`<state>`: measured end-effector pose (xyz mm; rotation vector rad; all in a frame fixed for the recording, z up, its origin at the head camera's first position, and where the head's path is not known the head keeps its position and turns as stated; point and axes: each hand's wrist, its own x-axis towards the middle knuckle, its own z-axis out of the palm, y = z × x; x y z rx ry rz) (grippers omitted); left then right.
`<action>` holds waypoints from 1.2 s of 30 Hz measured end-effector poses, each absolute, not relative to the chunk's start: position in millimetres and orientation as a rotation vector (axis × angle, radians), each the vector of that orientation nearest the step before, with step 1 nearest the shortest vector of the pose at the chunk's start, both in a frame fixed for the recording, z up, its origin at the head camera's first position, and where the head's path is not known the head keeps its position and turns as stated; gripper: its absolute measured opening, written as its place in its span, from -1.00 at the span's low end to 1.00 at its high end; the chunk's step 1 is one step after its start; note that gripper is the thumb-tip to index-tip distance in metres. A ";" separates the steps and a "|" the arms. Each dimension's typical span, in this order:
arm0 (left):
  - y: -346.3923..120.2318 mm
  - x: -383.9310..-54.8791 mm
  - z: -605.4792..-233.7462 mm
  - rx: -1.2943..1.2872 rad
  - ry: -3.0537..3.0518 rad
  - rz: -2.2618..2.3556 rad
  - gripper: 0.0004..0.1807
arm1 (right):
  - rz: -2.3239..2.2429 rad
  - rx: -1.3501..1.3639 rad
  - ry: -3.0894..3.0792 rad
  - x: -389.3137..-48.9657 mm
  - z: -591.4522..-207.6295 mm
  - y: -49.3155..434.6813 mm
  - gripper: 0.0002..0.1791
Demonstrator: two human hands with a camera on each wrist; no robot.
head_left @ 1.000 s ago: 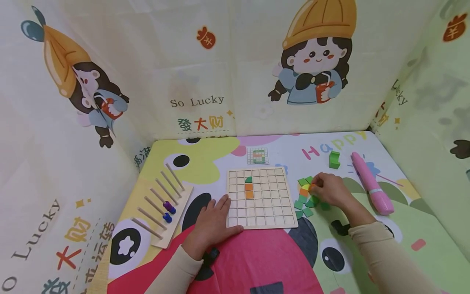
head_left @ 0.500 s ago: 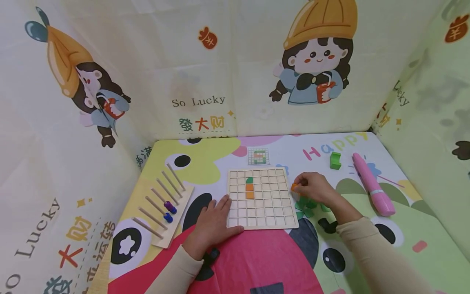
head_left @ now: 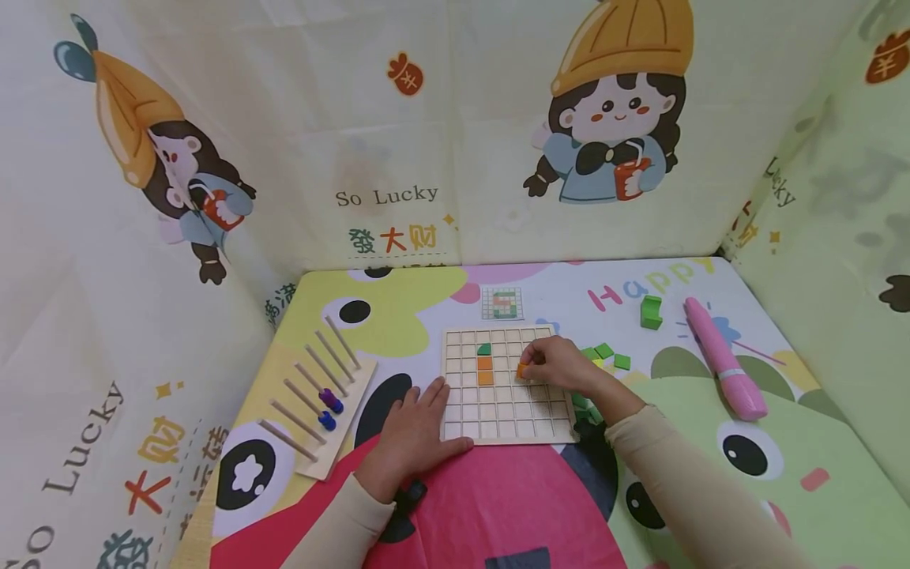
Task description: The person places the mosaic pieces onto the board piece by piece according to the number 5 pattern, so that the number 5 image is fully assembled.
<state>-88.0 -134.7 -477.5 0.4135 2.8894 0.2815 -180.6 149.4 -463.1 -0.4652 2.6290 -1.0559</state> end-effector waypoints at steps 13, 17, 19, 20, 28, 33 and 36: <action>-135.0 -88.4 -476.5 0.405 2.875 0.300 0.15 | -0.918 -0.630 2.614 -191.8 -461.5 113.6 -0.96; -135.2 -89.1 -477.0 0.411 2.879 0.300 0.15 | -0.887 -0.634 2.621 -192.7 -462.9 111.5 -0.95; -135.3 -89.3 -477.0 0.416 2.883 0.297 0.14 | -0.878 -0.623 2.622 -192.3 -462.6 110.9 -0.95; -135.3 -89.3 -476.8 0.415 2.883 0.295 0.14 | -0.874 -0.617 2.622 -192.1 -462.4 110.7 -0.95; -134.9 -89.6 -476.3 0.413 2.881 0.287 0.15 | -0.857 -0.592 2.629 -190.6 -462.2 109.3 -0.95; -134.7 -88.9 -475.9 0.414 2.884 0.286 0.14 | -0.811 -0.585 2.668 -190.0 -463.8 105.7 -0.94; -134.5 -88.5 -475.7 0.410 2.881 0.281 0.14 | -0.769 -0.589 2.697 -189.6 -465.2 103.5 -0.95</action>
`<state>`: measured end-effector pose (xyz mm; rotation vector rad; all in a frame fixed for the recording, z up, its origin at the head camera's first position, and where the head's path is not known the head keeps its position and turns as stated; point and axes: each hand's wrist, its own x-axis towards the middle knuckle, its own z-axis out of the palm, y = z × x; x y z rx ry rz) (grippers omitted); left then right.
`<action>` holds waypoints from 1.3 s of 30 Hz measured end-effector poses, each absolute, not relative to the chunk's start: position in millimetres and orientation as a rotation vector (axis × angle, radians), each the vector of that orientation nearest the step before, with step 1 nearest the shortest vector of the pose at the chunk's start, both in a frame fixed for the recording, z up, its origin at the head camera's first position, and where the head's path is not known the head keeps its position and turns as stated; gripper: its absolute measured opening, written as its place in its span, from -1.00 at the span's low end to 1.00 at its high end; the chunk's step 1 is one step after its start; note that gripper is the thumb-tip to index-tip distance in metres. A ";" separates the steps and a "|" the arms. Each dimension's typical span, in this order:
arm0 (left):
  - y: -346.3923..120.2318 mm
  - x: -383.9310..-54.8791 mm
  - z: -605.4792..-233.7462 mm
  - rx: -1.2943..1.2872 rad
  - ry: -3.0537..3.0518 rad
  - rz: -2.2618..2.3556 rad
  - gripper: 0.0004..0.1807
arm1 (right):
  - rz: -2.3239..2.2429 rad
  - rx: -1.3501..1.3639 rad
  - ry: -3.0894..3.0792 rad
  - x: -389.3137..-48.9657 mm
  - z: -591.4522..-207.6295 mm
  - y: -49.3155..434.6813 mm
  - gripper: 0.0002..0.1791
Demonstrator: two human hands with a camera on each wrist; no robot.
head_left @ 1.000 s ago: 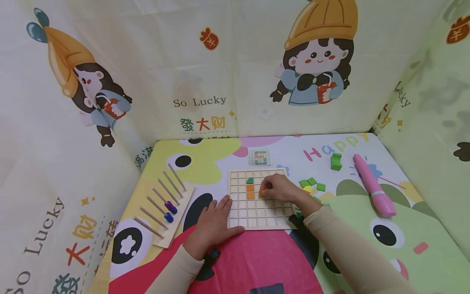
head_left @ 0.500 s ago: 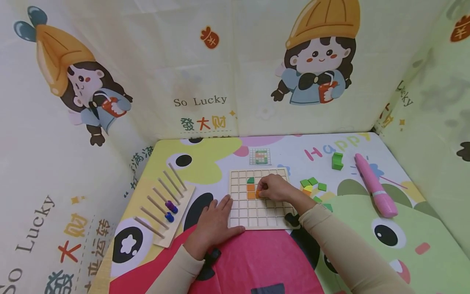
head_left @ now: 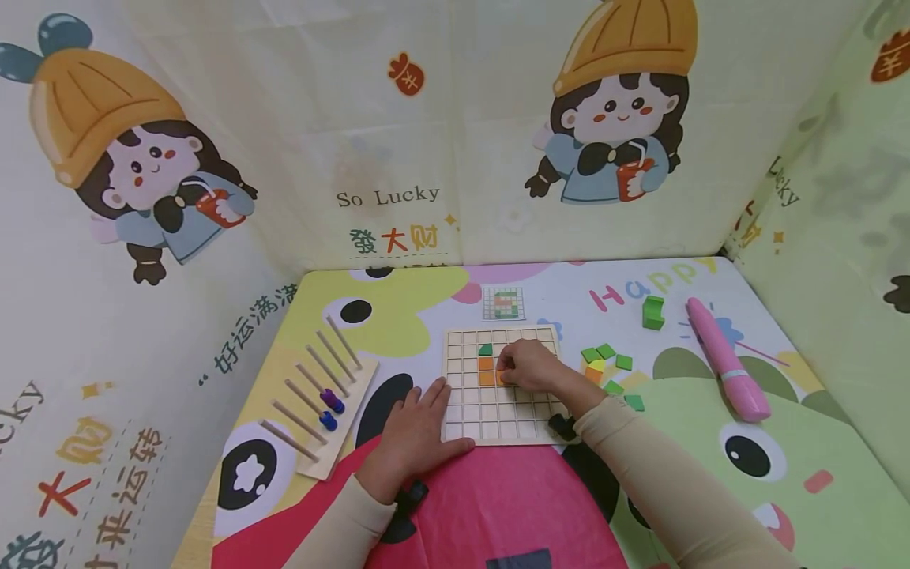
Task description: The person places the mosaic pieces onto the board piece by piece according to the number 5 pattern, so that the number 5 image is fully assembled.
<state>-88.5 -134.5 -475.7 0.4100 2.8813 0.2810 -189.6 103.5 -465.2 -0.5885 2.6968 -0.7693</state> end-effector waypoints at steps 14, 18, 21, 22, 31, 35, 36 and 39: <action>-134.5 -89.4 -478.1 0.400 2.875 0.284 0.14 | -0.818 -0.607 2.720 -183.8 -464.1 106.2 -0.94; -134.3 -90.1 -479.0 0.391 2.875 0.284 0.15 | -0.886 -0.612 2.695 -177.9 -461.1 116.5 -0.91; -134.5 -90.3 -480.3 0.384 2.874 0.283 0.15 | -0.914 -0.583 2.691 -172.6 -460.2 128.6 -0.88; -134.6 -90.4 -480.3 0.385 2.875 0.282 0.16 | -0.919 -0.577 2.696 -171.1 -460.0 133.6 -0.87; -134.8 -89.4 -478.9 0.398 2.877 0.274 0.15 | -0.909 -0.496 2.767 -162.4 -453.7 186.4 -0.77; -134.5 -89.3 -478.0 0.403 2.885 0.279 0.15 | -0.844 -0.478 2.816 -160.3 -452.4 205.9 -0.73; -134.4 -89.2 -477.7 0.404 2.886 0.279 0.15 | -0.830 -0.474 2.823 -159.6 -452.6 210.0 -0.73; -134.5 -89.2 -477.9 0.404 2.883 0.284 0.15 | -0.802 -0.438 2.835 -158.8 -455.4 220.6 -0.72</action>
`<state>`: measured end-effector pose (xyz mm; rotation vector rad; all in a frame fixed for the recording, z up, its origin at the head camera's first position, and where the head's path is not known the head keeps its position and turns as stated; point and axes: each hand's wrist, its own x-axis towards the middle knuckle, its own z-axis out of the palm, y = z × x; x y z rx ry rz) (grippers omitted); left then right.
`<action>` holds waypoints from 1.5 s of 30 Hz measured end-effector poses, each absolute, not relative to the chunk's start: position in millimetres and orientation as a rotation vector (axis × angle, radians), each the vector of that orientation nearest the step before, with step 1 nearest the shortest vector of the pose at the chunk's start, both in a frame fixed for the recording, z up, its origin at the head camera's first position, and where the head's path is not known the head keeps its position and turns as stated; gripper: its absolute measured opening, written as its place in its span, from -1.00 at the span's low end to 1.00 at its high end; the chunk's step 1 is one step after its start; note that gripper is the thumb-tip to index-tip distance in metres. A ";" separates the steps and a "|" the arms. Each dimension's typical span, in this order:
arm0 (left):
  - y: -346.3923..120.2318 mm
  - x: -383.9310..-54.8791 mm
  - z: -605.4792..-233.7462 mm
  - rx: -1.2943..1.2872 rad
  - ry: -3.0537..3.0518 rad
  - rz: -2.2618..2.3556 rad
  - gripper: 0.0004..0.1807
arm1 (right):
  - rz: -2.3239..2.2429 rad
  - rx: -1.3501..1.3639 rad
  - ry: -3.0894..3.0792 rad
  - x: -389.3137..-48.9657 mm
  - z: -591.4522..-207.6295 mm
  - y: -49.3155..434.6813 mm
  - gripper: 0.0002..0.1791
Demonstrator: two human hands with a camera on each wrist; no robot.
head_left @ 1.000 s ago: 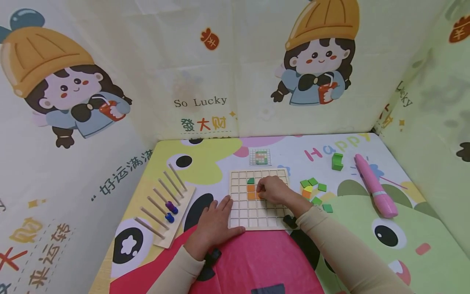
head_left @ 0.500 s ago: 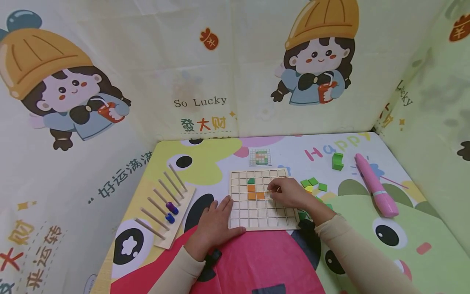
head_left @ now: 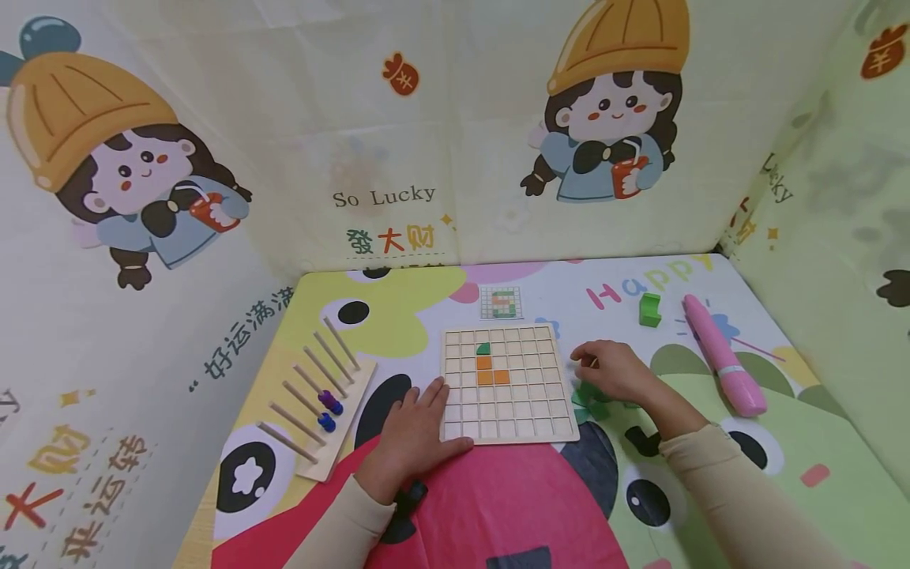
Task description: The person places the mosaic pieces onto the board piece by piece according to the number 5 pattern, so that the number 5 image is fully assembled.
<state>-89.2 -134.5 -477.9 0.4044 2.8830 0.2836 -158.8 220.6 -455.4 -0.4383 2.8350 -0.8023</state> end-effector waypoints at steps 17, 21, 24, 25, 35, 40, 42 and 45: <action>-134.6 -89.0 -479.4 0.403 2.885 0.279 0.15 | -0.632 -0.430 2.861 -160.7 -469.4 238.4 -0.73; -134.1 -88.9 -478.4 0.404 2.883 0.268 0.15 | -0.612 -0.462 2.861 -161.5 -469.9 239.3 -0.76; -134.1 -88.9 -478.4 0.404 2.885 0.262 0.15 | -0.647 -0.487 2.851 -161.5 -470.1 239.3 -0.83; -134.1 -88.9 -478.4 0.400 2.883 0.258 0.15 | -0.662 -0.487 2.847 -161.5 -470.1 239.2 -0.85; -133.3 -88.7 -477.2 0.396 2.887 0.276 0.15 | -0.741 -0.421 2.834 -157.9 -469.5 237.1 -0.88; -133.0 -87.7 -475.9 0.404 2.883 0.295 0.14 | -0.744 -0.407 2.840 -156.0 -469.9 237.5 -0.85; -133.0 -87.8 -475.9 0.403 2.882 0.295 0.14 | -0.747 -0.396 2.838 -155.5 -470.1 237.9 -0.84; -133.1 -87.8 -476.6 0.401 2.883 0.290 0.14 | -0.755 -0.386 2.833 -155.2 -470.1 239.1 -0.86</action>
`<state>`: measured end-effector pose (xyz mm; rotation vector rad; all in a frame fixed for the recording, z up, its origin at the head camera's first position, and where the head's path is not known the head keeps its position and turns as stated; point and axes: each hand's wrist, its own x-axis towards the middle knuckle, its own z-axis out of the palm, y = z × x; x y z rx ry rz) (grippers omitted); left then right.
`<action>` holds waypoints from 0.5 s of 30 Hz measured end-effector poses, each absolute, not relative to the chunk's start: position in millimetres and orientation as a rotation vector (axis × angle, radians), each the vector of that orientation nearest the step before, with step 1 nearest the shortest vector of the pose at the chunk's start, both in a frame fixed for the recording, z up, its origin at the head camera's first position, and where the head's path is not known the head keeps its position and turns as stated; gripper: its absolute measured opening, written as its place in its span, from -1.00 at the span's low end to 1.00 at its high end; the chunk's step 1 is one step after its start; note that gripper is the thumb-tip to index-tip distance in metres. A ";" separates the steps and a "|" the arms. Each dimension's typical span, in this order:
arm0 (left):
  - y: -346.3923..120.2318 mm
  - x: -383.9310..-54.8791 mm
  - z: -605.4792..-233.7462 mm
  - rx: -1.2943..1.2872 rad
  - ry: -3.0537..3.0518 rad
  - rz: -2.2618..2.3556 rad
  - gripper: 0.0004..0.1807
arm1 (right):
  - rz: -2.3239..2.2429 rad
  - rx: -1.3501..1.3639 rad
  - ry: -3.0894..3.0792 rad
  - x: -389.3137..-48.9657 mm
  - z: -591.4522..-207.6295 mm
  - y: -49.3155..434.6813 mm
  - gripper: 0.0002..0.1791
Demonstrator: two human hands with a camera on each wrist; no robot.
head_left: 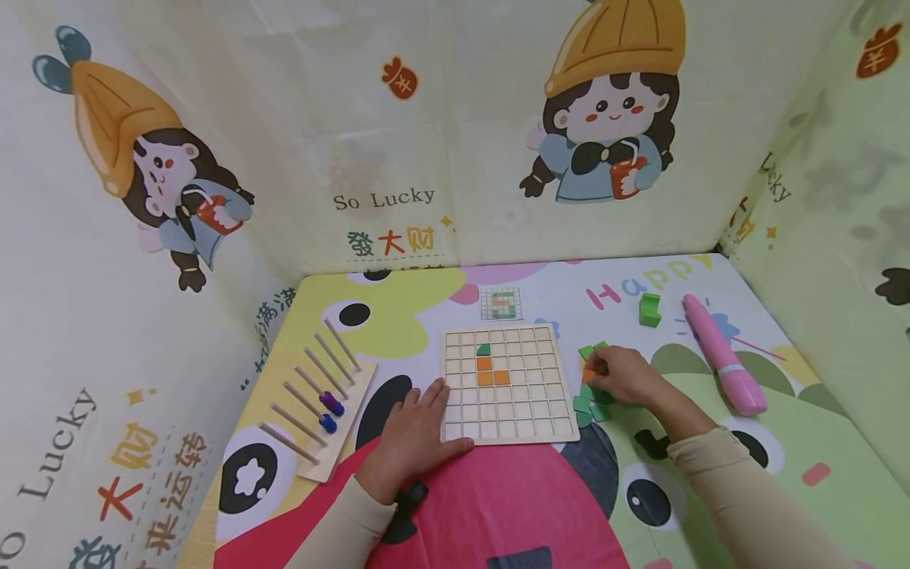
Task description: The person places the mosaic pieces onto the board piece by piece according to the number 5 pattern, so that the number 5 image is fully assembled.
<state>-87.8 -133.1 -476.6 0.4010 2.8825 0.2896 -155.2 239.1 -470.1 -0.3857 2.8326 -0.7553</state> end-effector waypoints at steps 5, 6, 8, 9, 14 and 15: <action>-133.4 -87.6 -476.5 0.402 2.884 0.285 0.14 | -0.772 -0.417 2.837 -154.8 -468.5 239.3 -0.93; -133.4 -87.6 -476.5 0.403 2.885 0.287 0.14 | -0.777 -0.432 2.840 -154.5 -467.6 239.0 -0.94; -133.6 -87.6 -476.8 0.405 2.887 0.288 0.14 | -0.792 -0.454 2.838 -154.5 -465.2 237.8 -0.94; -133.7 -87.6 -476.8 0.406 2.887 0.287 0.14 | -0.807 -0.461 2.832 -154.4 -463.3 236.7 -0.94; -134.3 -87.3 -476.8 0.419 2.892 0.285 0.14 | -0.902 -0.465 2.783 -157.3 -454.5 228.0 -0.95; -134.3 -87.4 -476.8 0.422 2.893 0.283 0.14 | -0.929 -0.467 2.769 -158.3 -453.1 225.5 -0.94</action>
